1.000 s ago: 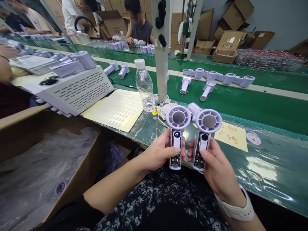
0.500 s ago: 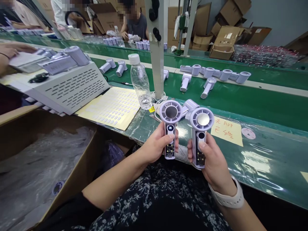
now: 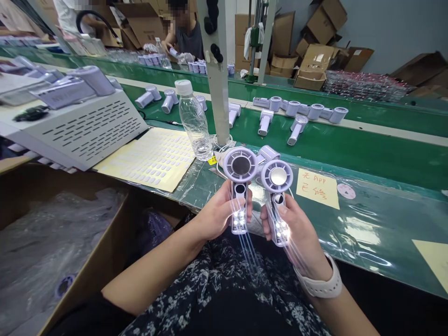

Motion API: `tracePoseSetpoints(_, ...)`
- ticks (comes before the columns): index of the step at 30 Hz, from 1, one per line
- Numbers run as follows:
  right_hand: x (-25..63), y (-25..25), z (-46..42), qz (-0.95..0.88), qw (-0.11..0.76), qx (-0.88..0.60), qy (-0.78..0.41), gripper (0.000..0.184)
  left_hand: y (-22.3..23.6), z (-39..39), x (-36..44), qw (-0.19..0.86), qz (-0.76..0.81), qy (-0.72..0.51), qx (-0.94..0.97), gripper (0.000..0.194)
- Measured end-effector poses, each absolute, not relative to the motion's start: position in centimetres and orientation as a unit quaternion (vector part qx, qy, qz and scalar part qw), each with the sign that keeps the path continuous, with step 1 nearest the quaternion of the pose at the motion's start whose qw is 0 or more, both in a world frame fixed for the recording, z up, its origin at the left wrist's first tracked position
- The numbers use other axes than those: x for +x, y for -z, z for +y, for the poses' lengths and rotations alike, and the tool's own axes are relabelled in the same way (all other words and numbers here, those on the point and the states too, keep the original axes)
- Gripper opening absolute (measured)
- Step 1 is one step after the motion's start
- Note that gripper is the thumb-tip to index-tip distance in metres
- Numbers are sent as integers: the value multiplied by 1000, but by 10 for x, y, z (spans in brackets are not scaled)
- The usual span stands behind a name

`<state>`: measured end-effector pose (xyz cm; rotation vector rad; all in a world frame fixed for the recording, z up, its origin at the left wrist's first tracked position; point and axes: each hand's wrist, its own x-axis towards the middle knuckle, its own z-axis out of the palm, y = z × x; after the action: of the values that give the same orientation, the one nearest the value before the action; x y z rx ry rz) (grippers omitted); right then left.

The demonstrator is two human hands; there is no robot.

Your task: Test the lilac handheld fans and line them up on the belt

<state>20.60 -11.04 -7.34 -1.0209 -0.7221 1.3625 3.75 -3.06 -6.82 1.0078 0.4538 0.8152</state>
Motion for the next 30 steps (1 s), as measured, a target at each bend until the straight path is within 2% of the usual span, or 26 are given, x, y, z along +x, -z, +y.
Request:
tracePoseSetpoints(7,212,73,-108,-297,618,-433,-585,33,67,-28,35,739,237,-381,502,39)
tracePoseSetpoints(10,215,74,-107,-295,623,-378,-619,31,69,-29,36,723,282,-380,504,58)
tracePoseSetpoints(12,215,75,-107,-289,621,-349,-640,38,70,-31,38,720,295,-383,499,66)
tracePoseSetpoints(15,214,75,-109,-255,636,-362,-633,43,69,-36,42,726,302,-388,480,58)
tracePoseSetpoints(20,206,56,-120,-266,644,-298,-653,30,49,-54,39,720,280,-407,487,42)
tracePoseSetpoints(25,205,38,-129,-274,661,-294,-633,22,28,-67,31,731,231,-409,495,41)
tracePoseSetpoints(28,207,39,-126,-258,662,-312,-631,24,31,-61,33,755,235,-402,461,40)
tracePoseSetpoints(30,208,42,-123,-232,656,-326,-640,28,38,-54,36,789,233,-376,426,47)
